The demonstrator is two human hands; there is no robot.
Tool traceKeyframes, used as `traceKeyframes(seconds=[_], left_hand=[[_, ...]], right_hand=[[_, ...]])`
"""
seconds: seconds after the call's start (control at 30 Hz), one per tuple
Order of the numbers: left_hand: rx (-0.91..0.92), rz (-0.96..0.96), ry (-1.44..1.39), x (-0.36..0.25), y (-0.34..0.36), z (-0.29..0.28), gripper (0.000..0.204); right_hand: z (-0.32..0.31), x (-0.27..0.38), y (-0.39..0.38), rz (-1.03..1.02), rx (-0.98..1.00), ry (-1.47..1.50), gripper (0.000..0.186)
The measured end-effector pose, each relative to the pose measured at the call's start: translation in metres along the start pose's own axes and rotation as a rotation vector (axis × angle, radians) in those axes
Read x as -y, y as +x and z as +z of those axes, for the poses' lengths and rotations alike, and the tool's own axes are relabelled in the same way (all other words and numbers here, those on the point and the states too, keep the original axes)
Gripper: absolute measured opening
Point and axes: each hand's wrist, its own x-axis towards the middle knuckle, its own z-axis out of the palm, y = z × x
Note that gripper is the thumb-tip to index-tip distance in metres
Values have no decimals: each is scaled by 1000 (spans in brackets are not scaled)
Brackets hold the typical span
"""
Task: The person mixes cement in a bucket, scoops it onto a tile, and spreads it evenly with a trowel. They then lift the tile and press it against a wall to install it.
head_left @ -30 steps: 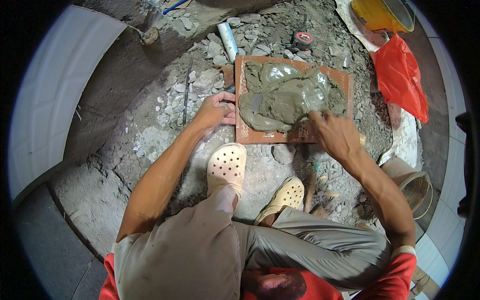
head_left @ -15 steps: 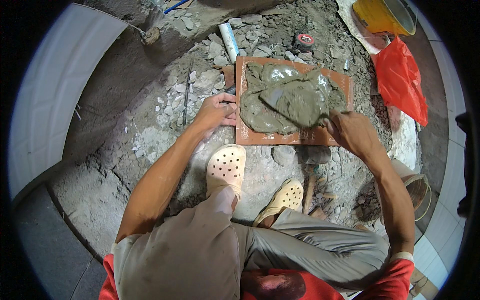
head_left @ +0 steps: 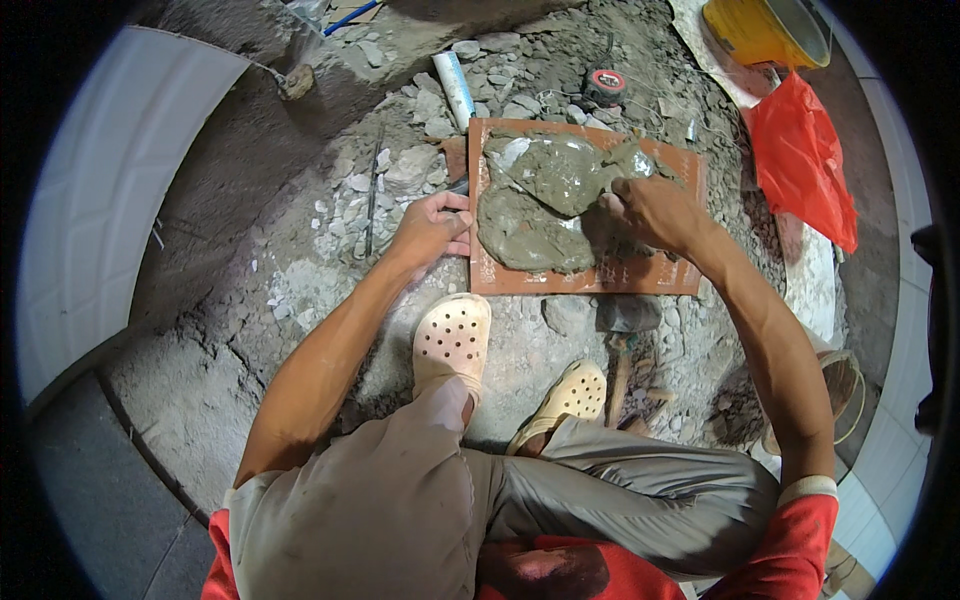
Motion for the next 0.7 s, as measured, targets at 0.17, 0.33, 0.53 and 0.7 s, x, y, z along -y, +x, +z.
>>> traceKeyframes(seconds=[0.17,0.33,0.53,0.7], left_hand=[[6,31,-14,5,2,1,22],[7,60,-38,5,1,3,22],[5,51,29,2,-1,2,25],[0,36,2,1,-2,5,26]], right_hand=[[-24,7,-14,298,476,547,46],[-19,22,-49,294,594,574,48],[8,38,-72,-57,223,127,37],[-26,27,-90,81,112,-190,30]])
